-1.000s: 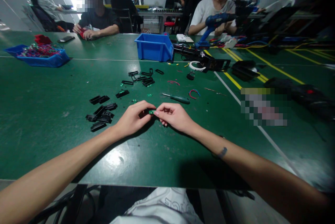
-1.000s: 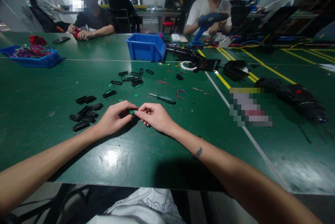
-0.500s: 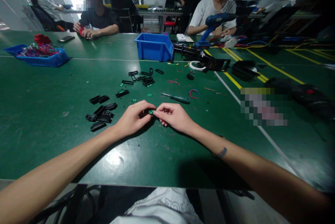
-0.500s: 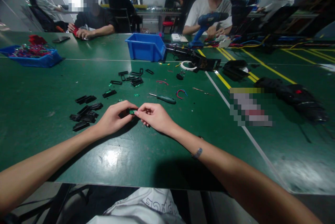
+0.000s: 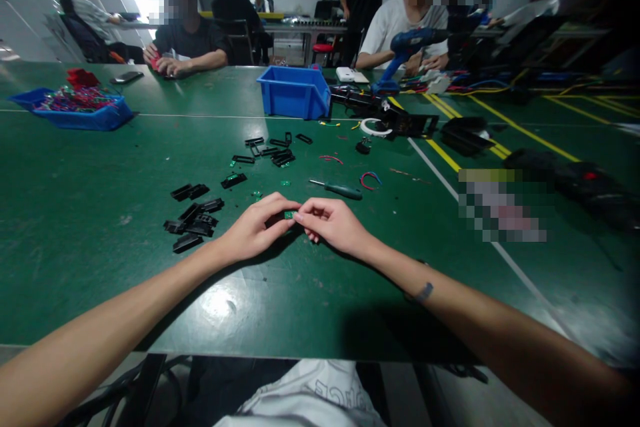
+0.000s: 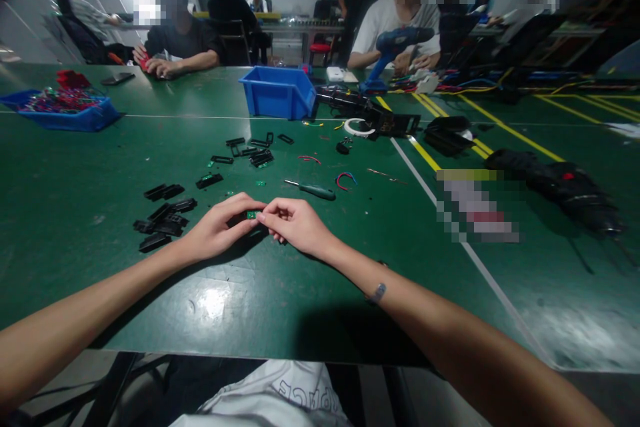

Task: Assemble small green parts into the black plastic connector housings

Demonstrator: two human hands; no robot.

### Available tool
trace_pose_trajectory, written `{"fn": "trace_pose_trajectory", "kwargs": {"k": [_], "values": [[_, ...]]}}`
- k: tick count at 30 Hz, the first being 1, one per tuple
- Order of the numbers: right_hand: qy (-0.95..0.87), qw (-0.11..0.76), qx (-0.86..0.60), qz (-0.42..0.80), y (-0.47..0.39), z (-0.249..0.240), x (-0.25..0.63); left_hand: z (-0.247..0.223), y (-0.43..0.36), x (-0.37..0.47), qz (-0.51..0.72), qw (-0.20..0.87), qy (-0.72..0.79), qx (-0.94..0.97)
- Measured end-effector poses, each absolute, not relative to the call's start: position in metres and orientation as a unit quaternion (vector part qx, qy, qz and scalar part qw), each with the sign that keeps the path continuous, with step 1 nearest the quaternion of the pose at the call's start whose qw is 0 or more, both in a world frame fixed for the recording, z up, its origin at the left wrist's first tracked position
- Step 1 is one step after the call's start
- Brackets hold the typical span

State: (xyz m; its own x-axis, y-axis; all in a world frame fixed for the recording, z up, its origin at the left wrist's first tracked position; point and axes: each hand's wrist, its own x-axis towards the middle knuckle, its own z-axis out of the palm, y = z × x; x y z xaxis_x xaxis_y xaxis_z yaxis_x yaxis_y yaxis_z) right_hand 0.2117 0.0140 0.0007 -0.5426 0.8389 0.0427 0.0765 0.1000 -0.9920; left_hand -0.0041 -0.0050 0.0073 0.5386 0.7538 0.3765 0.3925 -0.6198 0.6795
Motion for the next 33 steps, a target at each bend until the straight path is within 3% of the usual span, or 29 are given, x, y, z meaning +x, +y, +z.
{"fn": "trace_pose_trajectory", "kwargs": {"k": [33], "values": [[-0.674, 0.332, -0.338, 0.566, 0.0131, -0.0004, 0.2117, 0.0082, -0.0056, -0.0075, 0.339, 0.304, 0.340, 0.822]]}}
